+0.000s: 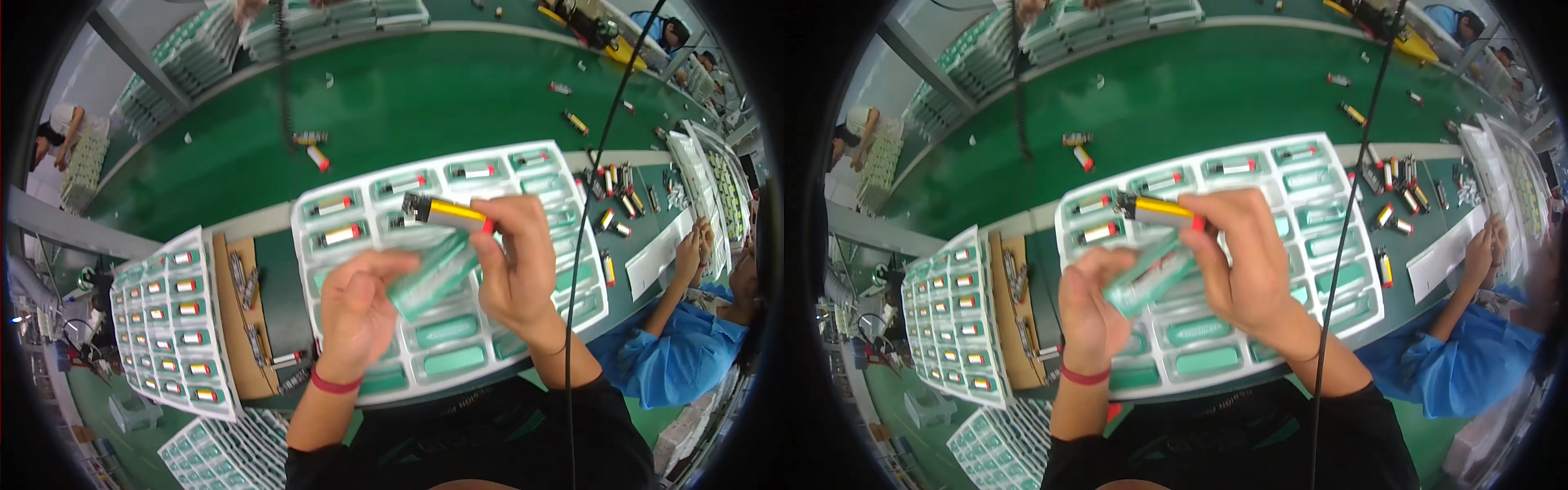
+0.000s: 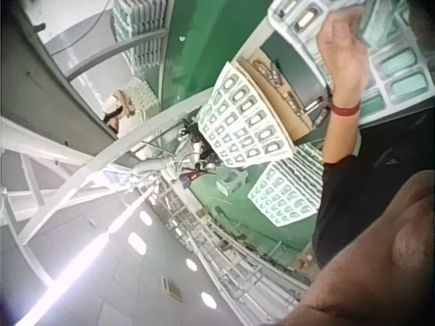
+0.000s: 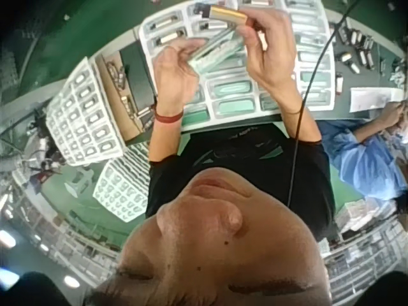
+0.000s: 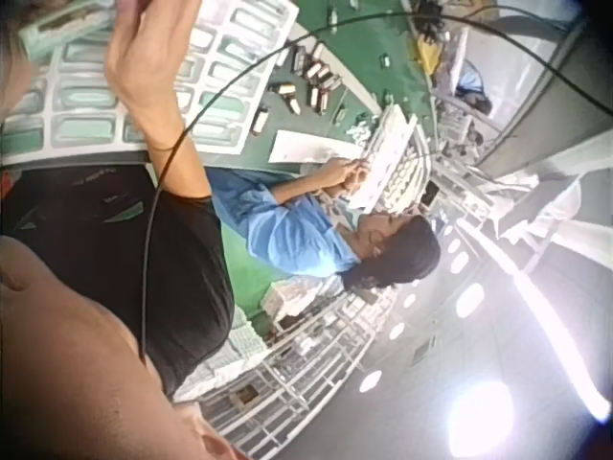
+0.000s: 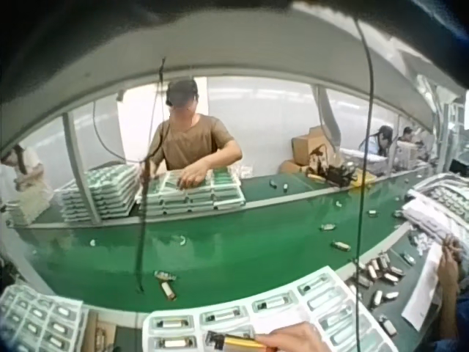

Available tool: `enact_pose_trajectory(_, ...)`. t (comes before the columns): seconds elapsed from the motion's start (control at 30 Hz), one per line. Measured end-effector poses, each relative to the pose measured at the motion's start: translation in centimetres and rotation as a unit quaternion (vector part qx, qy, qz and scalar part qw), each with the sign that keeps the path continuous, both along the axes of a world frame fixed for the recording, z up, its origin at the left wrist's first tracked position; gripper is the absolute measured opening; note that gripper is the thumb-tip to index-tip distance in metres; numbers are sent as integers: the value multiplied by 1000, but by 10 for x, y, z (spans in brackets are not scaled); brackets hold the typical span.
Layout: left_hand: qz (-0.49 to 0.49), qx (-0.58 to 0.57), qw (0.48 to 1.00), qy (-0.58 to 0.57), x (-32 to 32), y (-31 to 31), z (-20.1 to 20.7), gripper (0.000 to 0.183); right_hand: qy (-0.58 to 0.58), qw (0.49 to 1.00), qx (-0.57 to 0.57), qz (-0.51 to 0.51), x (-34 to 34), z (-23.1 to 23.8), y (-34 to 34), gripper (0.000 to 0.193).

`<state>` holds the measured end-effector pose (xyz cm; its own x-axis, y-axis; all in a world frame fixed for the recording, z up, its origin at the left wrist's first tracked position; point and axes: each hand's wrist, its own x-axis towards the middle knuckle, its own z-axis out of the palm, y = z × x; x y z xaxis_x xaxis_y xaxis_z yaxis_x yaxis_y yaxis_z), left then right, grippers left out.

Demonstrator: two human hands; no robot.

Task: Manually assembling electronic components into green plastic housings and placing them into sorting trays.

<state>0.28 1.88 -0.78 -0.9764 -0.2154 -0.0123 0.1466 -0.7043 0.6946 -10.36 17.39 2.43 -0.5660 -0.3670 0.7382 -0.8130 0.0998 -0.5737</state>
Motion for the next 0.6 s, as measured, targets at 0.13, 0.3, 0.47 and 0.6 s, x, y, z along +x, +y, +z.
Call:
enact_pose_trajectory(0.13,-110,55,992,-29,-3,2,6,35,25,999,33,23,0,4,-4,35)
enact_pose_trajectory(0.3,-116,-2,993,-38,-7,-12,3,49,-83,995,-9,58,-4,4,-2,32)
enact_pose_trajectory(0.47,78,-80,994,-3,-4,-16,18,50,-201,974,-20,105,0,7,6,31)
enact_pose_trajectory(0.6,134,-269,951,68,-3,-21,4,46,-19,992,84,95,-1,23,4,29)
